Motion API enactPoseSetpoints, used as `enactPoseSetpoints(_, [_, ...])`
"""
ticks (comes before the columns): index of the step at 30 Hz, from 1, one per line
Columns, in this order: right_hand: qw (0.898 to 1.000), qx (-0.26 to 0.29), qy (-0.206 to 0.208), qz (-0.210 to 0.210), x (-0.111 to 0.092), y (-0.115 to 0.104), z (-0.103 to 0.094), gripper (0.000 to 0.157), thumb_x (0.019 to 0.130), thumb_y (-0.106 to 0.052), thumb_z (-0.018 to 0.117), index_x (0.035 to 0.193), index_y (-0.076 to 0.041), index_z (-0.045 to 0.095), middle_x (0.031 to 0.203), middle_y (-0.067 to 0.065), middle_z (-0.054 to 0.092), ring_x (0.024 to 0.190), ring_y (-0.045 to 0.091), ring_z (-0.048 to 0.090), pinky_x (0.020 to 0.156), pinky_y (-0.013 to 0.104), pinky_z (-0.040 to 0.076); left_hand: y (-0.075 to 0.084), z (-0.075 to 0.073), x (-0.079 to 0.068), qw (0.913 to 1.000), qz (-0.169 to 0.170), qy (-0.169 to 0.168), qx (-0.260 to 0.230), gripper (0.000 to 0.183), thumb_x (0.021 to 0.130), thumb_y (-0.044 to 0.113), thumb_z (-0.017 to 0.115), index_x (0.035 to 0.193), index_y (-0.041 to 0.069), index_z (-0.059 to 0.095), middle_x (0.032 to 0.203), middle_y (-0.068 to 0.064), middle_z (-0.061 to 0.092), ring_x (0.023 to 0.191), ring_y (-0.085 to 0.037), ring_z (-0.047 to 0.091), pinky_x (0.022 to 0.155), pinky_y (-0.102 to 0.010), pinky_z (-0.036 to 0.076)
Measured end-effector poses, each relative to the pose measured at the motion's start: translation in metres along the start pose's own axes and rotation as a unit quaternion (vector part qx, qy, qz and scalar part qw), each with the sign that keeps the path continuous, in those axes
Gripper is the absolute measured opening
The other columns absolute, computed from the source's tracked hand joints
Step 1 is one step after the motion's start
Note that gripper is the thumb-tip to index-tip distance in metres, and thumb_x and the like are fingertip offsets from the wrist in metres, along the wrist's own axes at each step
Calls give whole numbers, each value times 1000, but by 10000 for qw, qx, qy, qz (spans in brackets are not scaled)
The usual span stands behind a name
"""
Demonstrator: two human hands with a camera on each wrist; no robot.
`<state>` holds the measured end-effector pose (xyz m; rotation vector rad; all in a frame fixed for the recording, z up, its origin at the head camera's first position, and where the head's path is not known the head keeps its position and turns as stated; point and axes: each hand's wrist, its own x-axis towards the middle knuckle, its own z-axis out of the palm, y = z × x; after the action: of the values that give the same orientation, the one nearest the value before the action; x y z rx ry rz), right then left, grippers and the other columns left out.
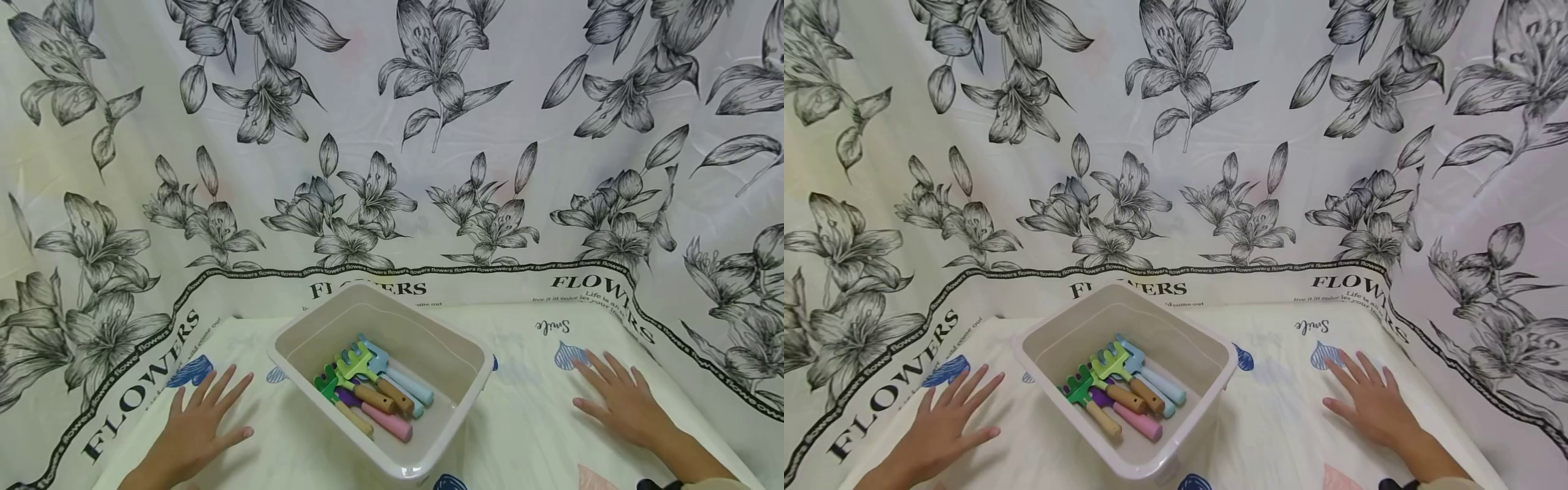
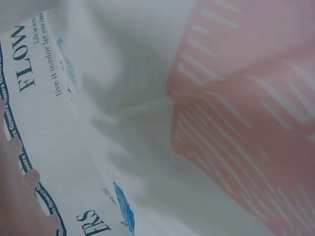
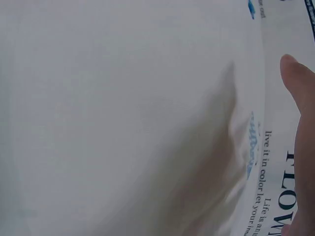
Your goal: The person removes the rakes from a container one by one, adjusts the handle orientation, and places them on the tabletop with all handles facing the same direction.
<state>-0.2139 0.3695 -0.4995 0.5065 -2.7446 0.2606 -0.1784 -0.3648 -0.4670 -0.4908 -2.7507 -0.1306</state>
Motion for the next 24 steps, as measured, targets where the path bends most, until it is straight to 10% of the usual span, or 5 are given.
enactPoseSetpoints(9, [9987, 119, 457, -203, 17, -4, -5, 68, 89, -39, 68, 146, -13, 41, 145, 20, 39, 129, 46, 34, 92, 68, 28, 9, -4, 10, 9995, -129, 87, -260, 82, 86, 52, 65, 154, 29, 26, 158, -12, 20, 142, -43, 16, 106, -67, -10])
enactPoseSetpoints(17, [9974, 488, 431, -302, 35, -17, -13, 68, 89, -35, 70, 146, -11, 41, 144, 21, 40, 124, 45, 42, 90, 63, 36, 14, -10, 23, 9973, -463, -36, -569, 82, 87, 52, 65, 155, 30, 24, 155, -17, 27, 134, -49, 28, 94, -75, 23])
enactPoseSetpoints(24, [9968, 629, 383, -315, 54, -29, -25, 67, 91, -33, 67, 147, -10, 39, 146, 21, 39, 123, 45, 45, 86, 62, 43, 23, -11, 34, 9883, -736, 130, -1330, 79, 91, 47, 63, 155, 29, 22, 155, -18, 26, 132, -51, 31, 90, -76, 26])
